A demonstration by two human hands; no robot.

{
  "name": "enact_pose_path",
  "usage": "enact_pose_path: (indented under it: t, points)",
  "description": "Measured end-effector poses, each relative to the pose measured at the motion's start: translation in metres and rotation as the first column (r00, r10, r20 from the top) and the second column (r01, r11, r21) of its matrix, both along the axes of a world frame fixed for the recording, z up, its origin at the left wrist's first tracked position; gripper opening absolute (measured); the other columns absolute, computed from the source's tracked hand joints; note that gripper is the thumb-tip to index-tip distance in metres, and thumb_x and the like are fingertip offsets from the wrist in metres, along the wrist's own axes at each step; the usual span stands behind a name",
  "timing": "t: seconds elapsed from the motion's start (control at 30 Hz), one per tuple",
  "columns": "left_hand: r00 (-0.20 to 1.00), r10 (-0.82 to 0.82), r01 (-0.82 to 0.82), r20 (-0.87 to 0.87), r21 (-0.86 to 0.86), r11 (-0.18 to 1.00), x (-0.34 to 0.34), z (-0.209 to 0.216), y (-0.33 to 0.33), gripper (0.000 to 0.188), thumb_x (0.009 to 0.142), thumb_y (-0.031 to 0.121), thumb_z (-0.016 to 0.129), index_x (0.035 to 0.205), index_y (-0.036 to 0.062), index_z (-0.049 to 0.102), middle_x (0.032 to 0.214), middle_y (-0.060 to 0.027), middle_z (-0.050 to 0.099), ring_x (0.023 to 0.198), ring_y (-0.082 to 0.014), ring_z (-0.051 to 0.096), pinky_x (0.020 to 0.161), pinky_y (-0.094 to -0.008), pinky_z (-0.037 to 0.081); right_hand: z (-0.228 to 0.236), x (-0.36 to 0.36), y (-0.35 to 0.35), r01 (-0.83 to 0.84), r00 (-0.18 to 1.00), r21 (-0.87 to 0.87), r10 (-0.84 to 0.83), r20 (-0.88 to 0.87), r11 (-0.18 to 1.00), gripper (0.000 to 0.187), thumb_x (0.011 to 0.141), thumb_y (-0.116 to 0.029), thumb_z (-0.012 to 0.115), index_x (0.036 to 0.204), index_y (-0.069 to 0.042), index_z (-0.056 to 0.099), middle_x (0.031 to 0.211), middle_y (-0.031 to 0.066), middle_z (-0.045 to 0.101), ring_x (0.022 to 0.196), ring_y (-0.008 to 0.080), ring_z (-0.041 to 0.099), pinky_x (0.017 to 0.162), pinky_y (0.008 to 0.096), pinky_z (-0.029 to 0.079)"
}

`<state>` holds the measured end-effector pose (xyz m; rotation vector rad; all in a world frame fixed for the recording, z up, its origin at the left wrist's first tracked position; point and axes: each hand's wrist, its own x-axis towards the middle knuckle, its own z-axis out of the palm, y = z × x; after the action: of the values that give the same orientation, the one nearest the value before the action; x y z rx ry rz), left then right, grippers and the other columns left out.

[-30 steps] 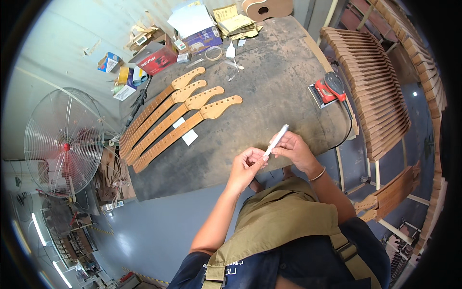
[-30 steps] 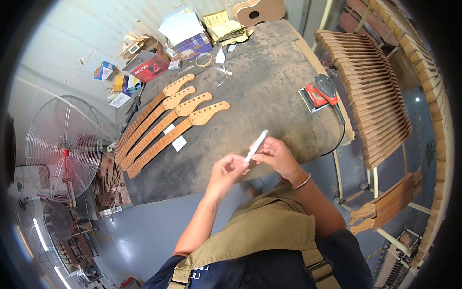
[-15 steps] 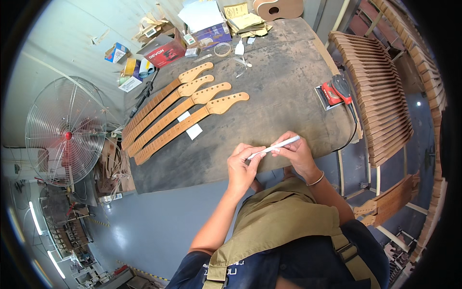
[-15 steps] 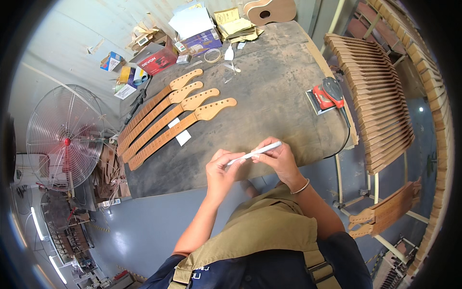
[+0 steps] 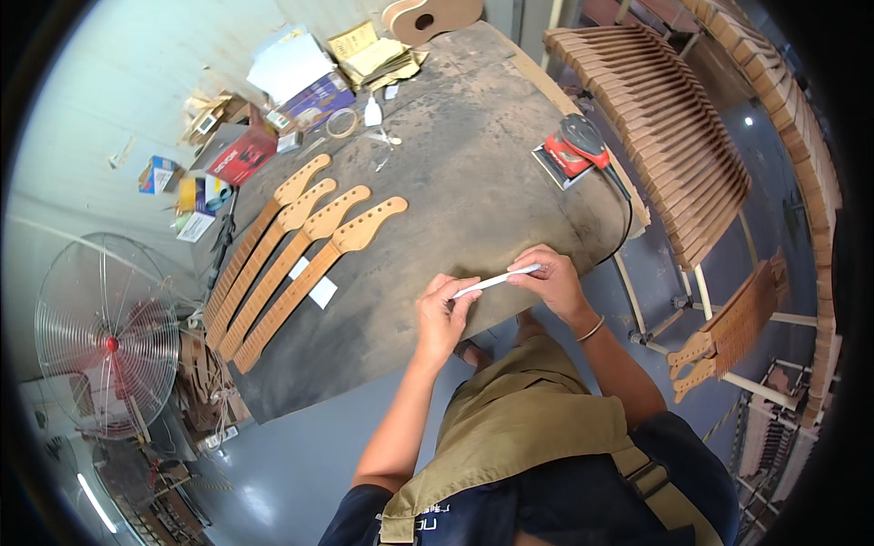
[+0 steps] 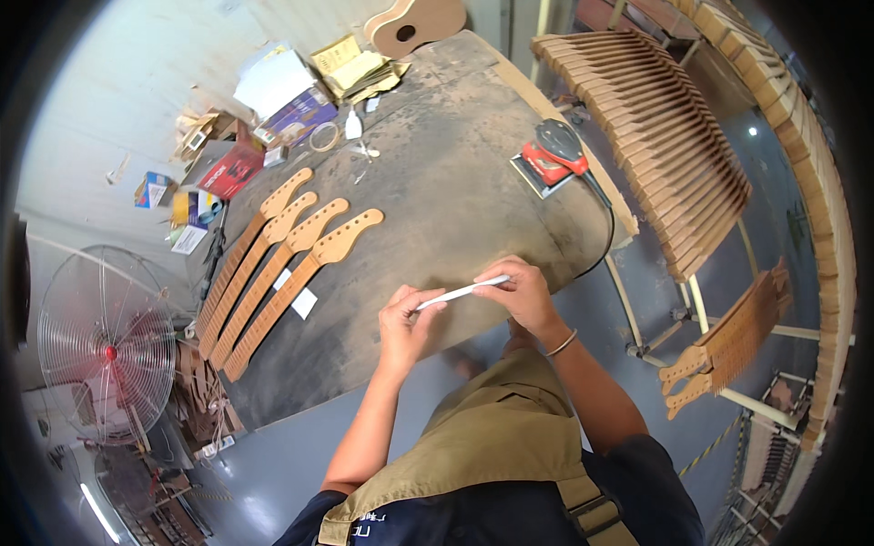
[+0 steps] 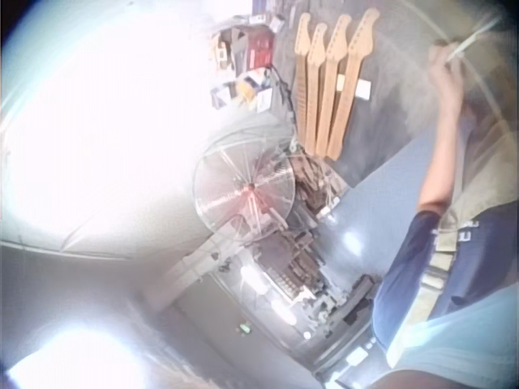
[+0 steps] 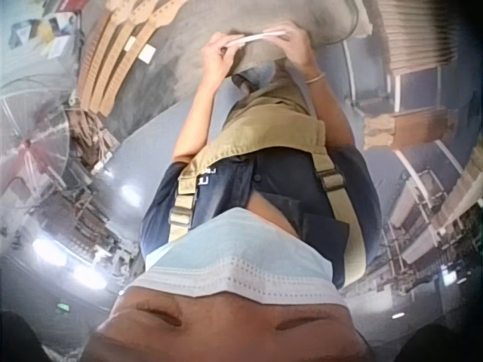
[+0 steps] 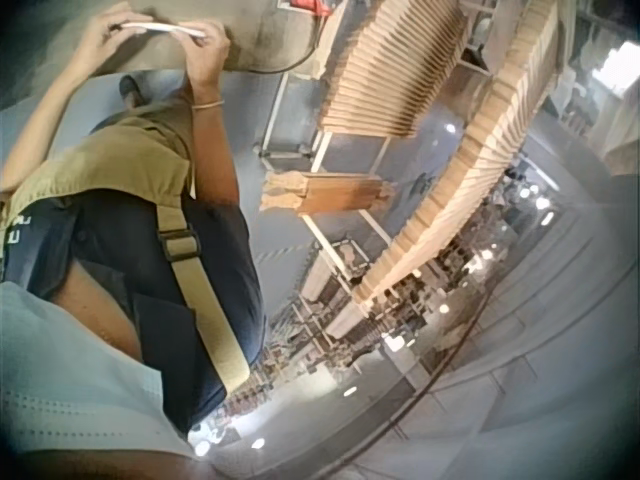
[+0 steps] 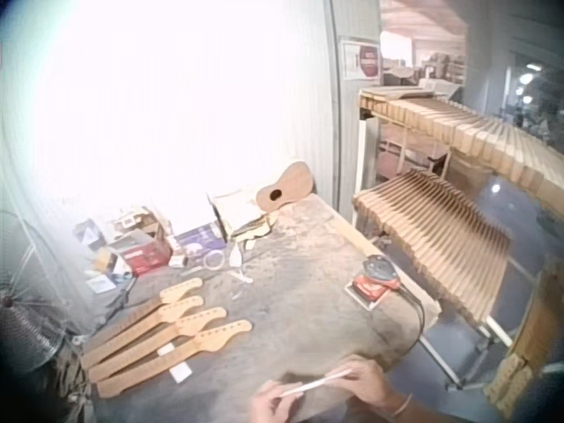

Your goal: The person applies glue to small white plastic strips and inserts them into slots on wooden guitar necks. They then use a sanding block to smooth the surface of the necks and wipe them with a cloth.

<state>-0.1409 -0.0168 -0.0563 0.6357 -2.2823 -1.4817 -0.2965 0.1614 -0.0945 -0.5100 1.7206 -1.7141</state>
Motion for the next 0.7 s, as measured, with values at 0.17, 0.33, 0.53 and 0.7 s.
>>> enact_pose_path:
  t: [0.17,0.33,0.53,0.7]
  points:
    - [0.998,-0.061,0.061,0.001,0.052,0.997,-0.014,-0.008,-0.006,0.025,0.088,-0.004,0.083,0.111,0.0051,0.083,0.090,-0.0084,0.069,0.076,-0.0178,0.064,0.071,-0.0313,0.052,0.016,-0.020,0.010,-0.115,0.973,0.073,0.127,-0.192,0.991,0.009,0.090,-0.003,0.083,0.098,-0.001,0.083,0.093,0.0040,0.074,0.085,0.0115,0.068,0.074,0.0270,0.053]
    - [0.998,-0.026,0.010,0.049,0.306,0.952,-0.026,-0.012,-0.007,0.022,0.088,-0.003,0.085,0.109,0.0029,0.082,0.094,-0.0046,0.071,0.083,-0.0129,0.066,0.074,-0.0286,0.054,0.035,-0.038,0.007,-0.146,0.914,0.110,0.177,-0.365,0.983,0.008,0.090,-0.003,0.081,0.098,-0.001,0.082,0.091,0.0068,0.073,0.082,0.0144,0.068,0.075,0.0281,0.054]
    - [0.988,0.108,-0.148,0.106,0.524,0.839,-0.042,-0.008,-0.002,0.024,0.088,-0.005,0.086,0.111,0.0010,0.081,0.103,-0.0058,0.077,0.091,-0.0114,0.071,0.080,-0.0261,0.058,0.036,-0.053,0.005,-0.201,0.914,0.108,0.226,-0.337,0.974,0.005,0.091,0.001,0.080,0.095,0.000,0.078,0.091,0.0080,0.073,0.085,0.0165,0.068,0.076,0.0302,0.052]
    - [0.979,0.197,-0.179,0.047,0.654,0.735,-0.046,-0.010,-0.005,0.028,0.088,-0.009,0.084,0.114,-0.0006,0.080,0.105,-0.0108,0.080,0.095,-0.0136,0.074,0.086,-0.0269,0.061,0.038,-0.062,-0.005,-0.212,0.901,0.023,0.204,-0.382,0.977,0.003,0.091,0.001,0.079,0.093,0.002,0.076,0.088,0.0093,0.074,0.082,0.0188,0.067,0.074,0.0310,0.052]
